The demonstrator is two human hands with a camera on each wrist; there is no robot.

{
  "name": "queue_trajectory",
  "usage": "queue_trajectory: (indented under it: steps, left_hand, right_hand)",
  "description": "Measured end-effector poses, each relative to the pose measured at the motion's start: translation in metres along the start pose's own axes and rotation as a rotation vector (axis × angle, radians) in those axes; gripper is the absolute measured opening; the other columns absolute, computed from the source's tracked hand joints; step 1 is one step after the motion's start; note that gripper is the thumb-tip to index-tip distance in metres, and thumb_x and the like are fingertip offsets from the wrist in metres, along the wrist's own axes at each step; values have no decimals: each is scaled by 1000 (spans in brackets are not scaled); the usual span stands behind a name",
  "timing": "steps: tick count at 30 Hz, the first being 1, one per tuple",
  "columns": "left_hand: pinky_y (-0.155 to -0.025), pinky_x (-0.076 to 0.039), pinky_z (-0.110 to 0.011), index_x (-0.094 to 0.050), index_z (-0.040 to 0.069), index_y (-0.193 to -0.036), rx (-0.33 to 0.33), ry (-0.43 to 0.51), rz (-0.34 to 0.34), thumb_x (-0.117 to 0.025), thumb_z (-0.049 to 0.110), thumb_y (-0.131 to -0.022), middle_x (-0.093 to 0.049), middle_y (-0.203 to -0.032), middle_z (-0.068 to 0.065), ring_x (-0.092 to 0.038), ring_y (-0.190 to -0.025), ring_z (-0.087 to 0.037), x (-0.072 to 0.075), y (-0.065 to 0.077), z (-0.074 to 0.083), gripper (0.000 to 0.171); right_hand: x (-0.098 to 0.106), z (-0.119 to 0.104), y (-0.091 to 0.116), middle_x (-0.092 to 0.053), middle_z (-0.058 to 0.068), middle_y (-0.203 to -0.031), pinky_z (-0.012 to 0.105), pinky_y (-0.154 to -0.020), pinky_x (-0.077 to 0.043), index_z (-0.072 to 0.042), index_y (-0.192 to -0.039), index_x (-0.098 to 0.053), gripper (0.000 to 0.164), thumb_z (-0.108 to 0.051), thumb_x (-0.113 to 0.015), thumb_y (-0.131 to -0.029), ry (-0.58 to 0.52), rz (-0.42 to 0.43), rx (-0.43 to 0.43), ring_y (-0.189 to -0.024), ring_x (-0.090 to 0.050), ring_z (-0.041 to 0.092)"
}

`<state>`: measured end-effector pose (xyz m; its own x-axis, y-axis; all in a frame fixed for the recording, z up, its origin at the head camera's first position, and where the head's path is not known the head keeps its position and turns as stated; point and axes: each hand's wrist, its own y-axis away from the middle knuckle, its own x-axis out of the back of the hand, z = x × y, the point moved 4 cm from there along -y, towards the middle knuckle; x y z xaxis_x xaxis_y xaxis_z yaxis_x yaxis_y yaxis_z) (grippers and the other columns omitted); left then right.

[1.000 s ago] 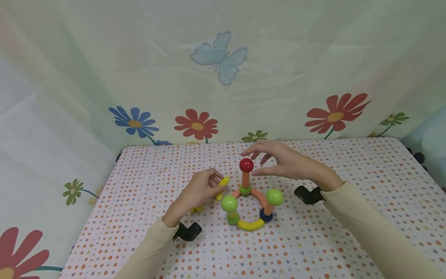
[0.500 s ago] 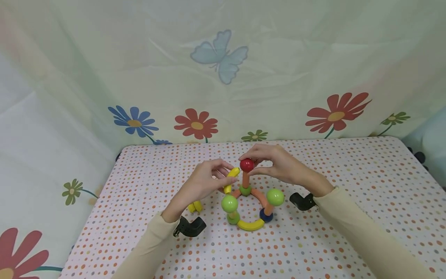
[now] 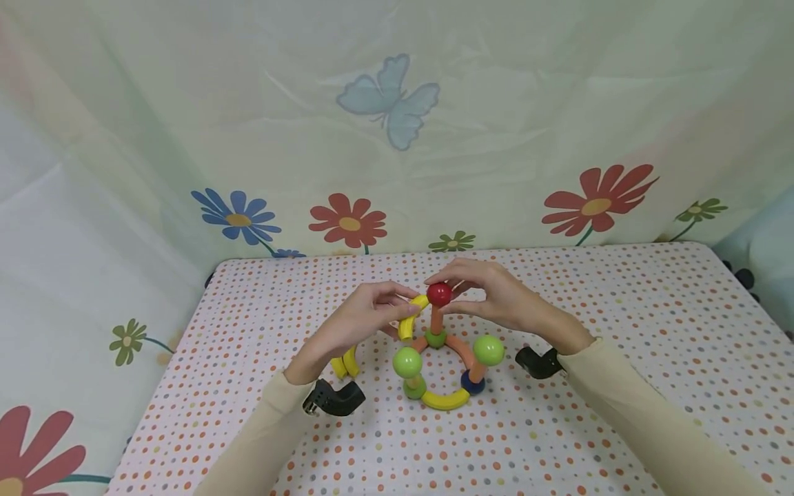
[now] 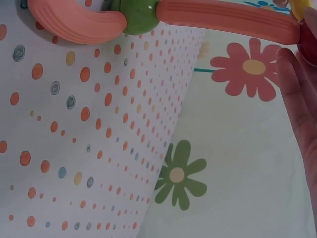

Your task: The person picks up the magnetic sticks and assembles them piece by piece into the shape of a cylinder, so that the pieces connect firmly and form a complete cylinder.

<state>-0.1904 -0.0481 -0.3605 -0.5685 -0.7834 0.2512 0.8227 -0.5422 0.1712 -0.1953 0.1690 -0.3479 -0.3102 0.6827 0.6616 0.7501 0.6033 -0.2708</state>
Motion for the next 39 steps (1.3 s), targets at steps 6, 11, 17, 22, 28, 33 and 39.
queue_trajectory:
  steps: [6,11,17,22,28,33,39]
  left_hand:
    - [-78,-63,-40,-66,-2,-130,-9,24,2,-73,15,-100,-72,-113,-17,-73,-81,-21,3,-1,0,36]
    - [-79,-63,-43,-66,-3,-130,-6,43,-1,-74,13,-99,-72,-112,-16,-73,-80,-20,3,-1,0,36]
    - [-80,-63,-43,-67,-3,-130,-5,66,-16,-74,12,-99,-71,-115,-21,-72,-82,-18,1,-4,-1,36]
    - [-80,-63,-43,-65,-5,-131,-9,102,-23,-71,11,-100,-73,-113,-18,-73,-86,-24,4,-3,-3,35]
    - [-81,-62,-41,-66,-3,-130,-2,103,-11,-70,12,-100,-75,-109,-12,-73,-92,-22,7,-2,-7,34]
    - [-83,-62,-42,-67,-1,-131,23,103,-6,-72,13,-99,-75,-109,-10,-72,-94,-20,7,-1,-7,35]
    - [-83,-62,-40,-66,-3,-132,27,116,-19,-71,10,-100,-74,-108,-10,-72,-90,-18,7,-3,-7,35]
  right_hand:
    - [0,1,2,-72,3,-116,47,-88,-60,-3,-128,-70,46,-5,-86,-85,2,1,-7,-100,-71,19]
    - [1,-1,3,-71,6,-119,44,-89,-60,-3,-130,-69,46,-6,-85,-87,21,-3,-13,-102,-70,20]
    - [23,-38,11,-69,3,-118,37,-86,-56,-9,-123,-72,40,-5,-86,-86,131,108,73,-102,-66,14]
    - [6,-95,16,-67,-5,-112,31,-83,-56,-15,-112,-76,28,-8,-86,-87,199,6,198,-98,-62,8]
    - [-44,-117,17,-65,2,-116,24,-79,-57,-12,-110,-76,24,-13,-87,-88,394,-192,239,-94,-64,12]
    - [-55,-110,16,-65,6,-115,22,-77,-57,-6,-113,-76,34,-6,-90,-82,433,-167,218,-92,-65,13]
    - [-53,-103,19,-64,6,-116,21,-79,-57,-2,-119,-75,43,-3,-91,-79,361,-64,213,-96,-63,15]
